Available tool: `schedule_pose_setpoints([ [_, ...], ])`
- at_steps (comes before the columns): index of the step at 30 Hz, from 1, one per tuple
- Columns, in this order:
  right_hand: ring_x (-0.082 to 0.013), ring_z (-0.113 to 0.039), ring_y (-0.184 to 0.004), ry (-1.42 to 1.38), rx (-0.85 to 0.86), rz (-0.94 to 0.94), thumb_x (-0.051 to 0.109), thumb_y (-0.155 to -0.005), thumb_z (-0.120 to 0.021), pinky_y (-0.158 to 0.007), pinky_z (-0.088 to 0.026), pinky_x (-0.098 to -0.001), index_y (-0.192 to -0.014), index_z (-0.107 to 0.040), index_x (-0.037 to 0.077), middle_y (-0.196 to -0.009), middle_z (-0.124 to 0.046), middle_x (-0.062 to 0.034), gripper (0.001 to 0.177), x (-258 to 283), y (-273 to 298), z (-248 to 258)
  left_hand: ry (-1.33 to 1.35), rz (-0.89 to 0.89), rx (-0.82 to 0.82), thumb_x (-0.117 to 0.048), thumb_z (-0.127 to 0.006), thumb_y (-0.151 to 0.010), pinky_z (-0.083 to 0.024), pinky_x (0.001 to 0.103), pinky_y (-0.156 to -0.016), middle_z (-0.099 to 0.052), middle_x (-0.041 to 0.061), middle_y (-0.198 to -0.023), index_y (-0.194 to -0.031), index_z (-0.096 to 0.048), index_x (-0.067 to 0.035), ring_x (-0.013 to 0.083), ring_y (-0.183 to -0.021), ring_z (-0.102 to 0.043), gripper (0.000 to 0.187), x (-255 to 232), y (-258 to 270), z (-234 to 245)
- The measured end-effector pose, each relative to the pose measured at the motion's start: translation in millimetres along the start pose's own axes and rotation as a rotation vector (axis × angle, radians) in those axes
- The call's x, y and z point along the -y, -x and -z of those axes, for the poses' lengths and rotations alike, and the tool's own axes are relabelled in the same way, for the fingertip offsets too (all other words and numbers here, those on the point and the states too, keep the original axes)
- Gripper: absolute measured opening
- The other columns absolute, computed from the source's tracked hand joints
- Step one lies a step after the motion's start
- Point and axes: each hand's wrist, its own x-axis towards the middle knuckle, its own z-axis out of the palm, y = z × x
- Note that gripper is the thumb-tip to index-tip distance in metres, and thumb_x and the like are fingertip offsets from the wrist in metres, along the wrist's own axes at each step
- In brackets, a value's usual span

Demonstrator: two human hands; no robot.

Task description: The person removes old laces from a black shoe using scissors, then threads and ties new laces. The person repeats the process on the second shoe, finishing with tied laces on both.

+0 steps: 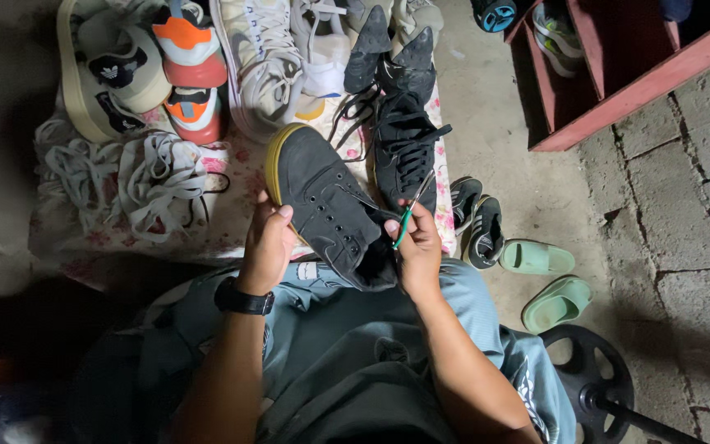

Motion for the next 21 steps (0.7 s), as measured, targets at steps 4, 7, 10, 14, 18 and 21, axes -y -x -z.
schedule_pose_setpoints([
  [4, -0.0051, -0.061, -0.107, -0.031, 0.023, 0.006, -0.004, -0.092, -0.069, -0.093, -0.048, -0.021, -0.132, -0.053, 0.002, -0.124, -0.065, 0.0019, 0.043, -3, -1, -1, -0.383, -0.154, -0.013, -0.003, -0.053, -0.104, -0.044, 0.033, -0.107, -0.057, 0.013, -0.131, -0.146, -0.043, 0.0, 0.0172, -0.119, -0.054, 0.044, -13, -2, -1],
  [7, -0.0064, -0.061, -0.099, 0.056, 0.082, 0.042, -0.006, -0.096, -0.07, -0.087, -0.049, -0.0224, -0.136, -0.055, 0.0, -0.11, -0.066, -0.0008, 0.043, -8, -3, -5, -0.408, -0.235, -0.083, -0.001, -0.06, -0.098, -0.043, 0.032, -0.11, -0.056, 0.013, -0.14, -0.154, -0.031, -0.002, 0.0165, -0.126, -0.055, 0.063, -20, -7, -5],
  [10, -0.0053, -0.062, -0.096, 0.111, 0.119, 0.022, -0.004, -0.095, -0.069, -0.087, -0.05, -0.021, -0.133, -0.054, 0.0, -0.106, -0.069, 0.0011, 0.041, -15, -8, -9, -0.471, -0.168, -0.209, -0.005, -0.066, -0.097, -0.046, 0.031, -0.106, -0.058, 0.011, -0.138, -0.156, -0.026, -0.005, 0.0159, -0.122, -0.058, 0.071, -28, -6, -9],
  [14, -0.0035, -0.056, -0.085, 0.185, 0.145, 0.012, -0.003, -0.096, -0.072, -0.077, -0.045, -0.0193, -0.132, -0.056, -0.001, -0.093, -0.065, 0.0038, 0.04, -27, -15, -14, -0.973, -0.263, -0.319, -0.009, -0.077, -0.092, -0.044, 0.038, -0.109, -0.057, 0.016, -0.14, -0.146, -0.043, -0.006, 0.027, -0.128, -0.056, 0.064, -30, 0, -13],
  [18, -0.0026, -0.054, -0.083, 0.209, 0.155, -0.016, -0.003, -0.096, -0.072, -0.076, -0.043, -0.0188, -0.132, -0.056, -0.001, -0.09, -0.062, 0.0049, 0.04, -34, -20, -17, -1.202, -0.358, -0.265, -0.014, -0.08, -0.09, -0.042, 0.042, -0.118, -0.058, 0.017, -0.139, -0.122, -0.062, -0.01, 0.0353, -0.14, -0.052, 0.037, -29, 2, -7],
  [21, -0.0027, -0.056, -0.086, 0.237, 0.165, 0.007, -0.003, -0.096, -0.071, -0.08, -0.046, -0.019, -0.132, -0.056, -0.001, -0.092, -0.063, 0.0044, 0.039, -34, -24, -21, -1.338, -0.349, -0.213, -0.017, -0.081, -0.088, -0.037, 0.045, -0.114, -0.046, 0.023, -0.151, -0.113, -0.077, -0.015, 0.0411, -0.138, -0.045, 0.025, -30, 3, 0],
])
